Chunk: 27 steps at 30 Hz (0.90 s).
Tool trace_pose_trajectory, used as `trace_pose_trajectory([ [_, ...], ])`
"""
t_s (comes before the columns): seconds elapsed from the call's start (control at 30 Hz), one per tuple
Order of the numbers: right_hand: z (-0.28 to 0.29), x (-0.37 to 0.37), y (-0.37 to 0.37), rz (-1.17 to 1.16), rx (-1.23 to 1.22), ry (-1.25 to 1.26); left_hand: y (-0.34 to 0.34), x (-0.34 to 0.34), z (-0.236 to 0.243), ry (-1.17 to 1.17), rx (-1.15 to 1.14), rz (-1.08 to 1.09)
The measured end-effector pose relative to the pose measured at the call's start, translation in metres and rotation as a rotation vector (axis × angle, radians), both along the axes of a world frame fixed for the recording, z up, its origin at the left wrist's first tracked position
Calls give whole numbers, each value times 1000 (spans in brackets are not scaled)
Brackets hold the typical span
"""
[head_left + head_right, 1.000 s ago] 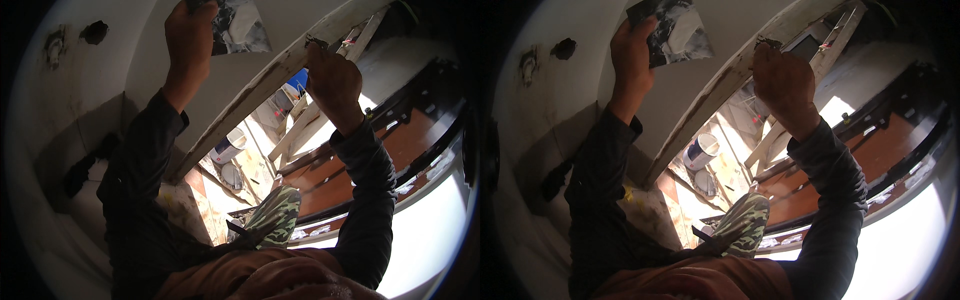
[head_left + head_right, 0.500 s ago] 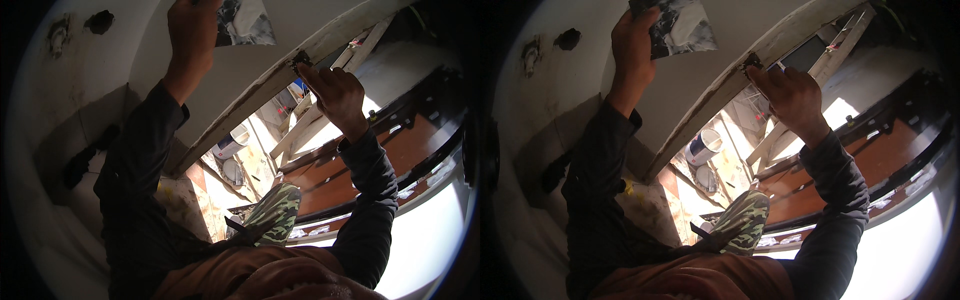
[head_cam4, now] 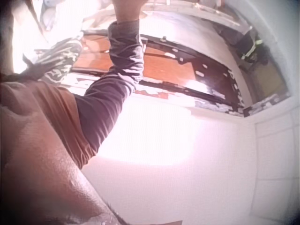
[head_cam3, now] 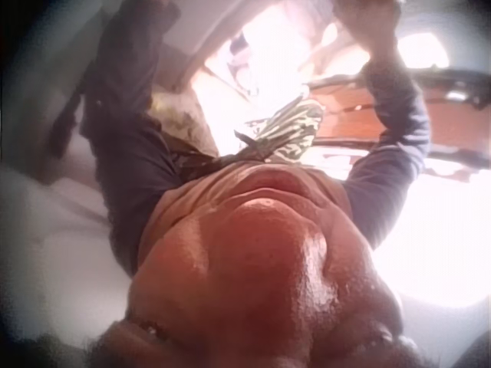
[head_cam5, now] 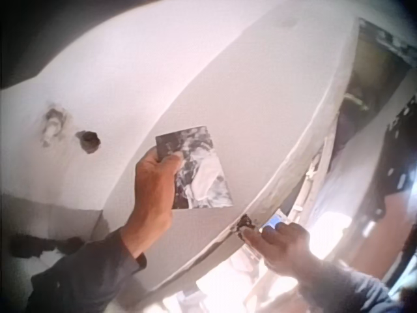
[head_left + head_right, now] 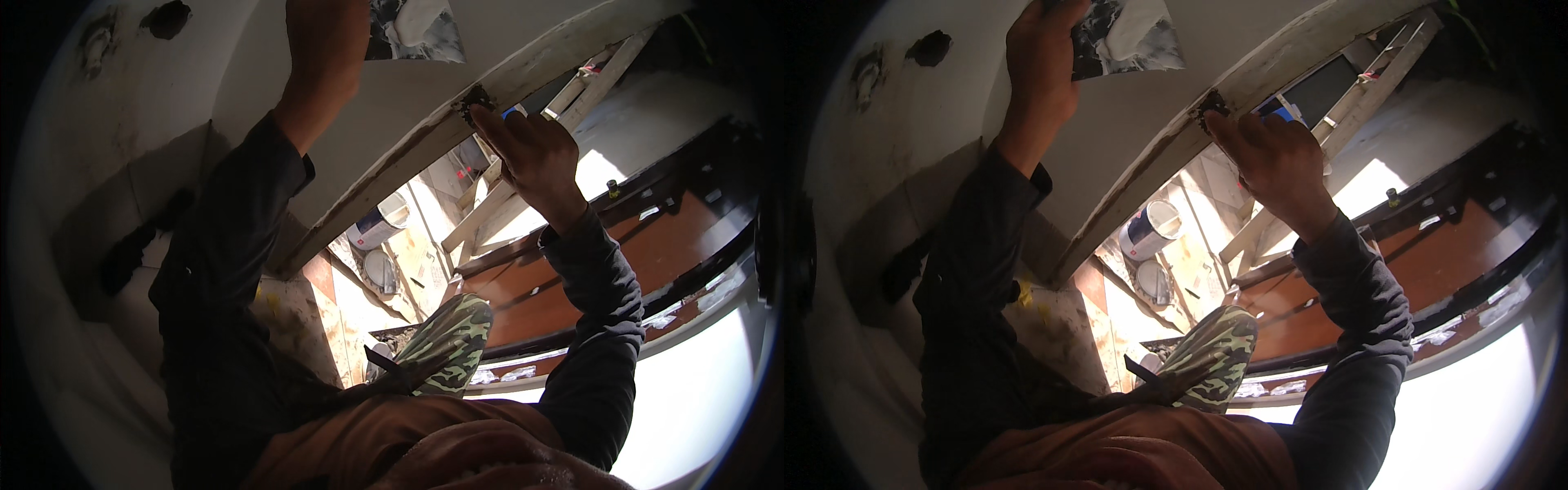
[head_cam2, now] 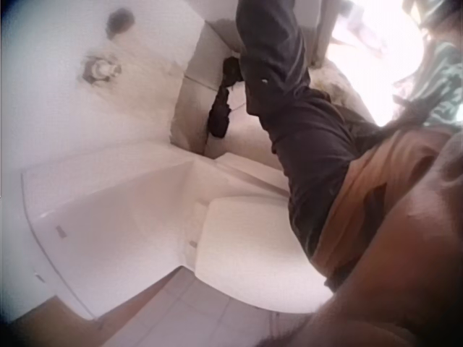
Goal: The person applies plaster to a wall using a putty knife and a hawk. They repeatedly scoop plaster from a bucket and spread it onto the wall surface, smoothing it with the knife.
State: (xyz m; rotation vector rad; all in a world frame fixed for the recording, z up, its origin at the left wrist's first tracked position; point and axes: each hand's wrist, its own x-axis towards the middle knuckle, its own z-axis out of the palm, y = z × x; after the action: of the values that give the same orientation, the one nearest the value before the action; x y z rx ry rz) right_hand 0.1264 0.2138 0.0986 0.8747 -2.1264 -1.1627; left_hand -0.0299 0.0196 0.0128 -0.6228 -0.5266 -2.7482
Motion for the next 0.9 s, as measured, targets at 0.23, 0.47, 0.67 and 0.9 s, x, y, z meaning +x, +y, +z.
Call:
trace_pose_trajectory([
  [0.23, -5, 15, 4, -101, -30, -35, -4, -1, -2, 25, -22, 33],
  [0.47, -18, 4, 0, -28, -27, -50, 3, -2, 1, 47, 28, 27],
  [0.67, 5, 31, -13, -30, -17, 242, -2, 1, 0, 30, 50, 1],
  [0.9, -7, -8, 10, -98, 28, 381, 1, -2, -3, 24, 15, 37],
])
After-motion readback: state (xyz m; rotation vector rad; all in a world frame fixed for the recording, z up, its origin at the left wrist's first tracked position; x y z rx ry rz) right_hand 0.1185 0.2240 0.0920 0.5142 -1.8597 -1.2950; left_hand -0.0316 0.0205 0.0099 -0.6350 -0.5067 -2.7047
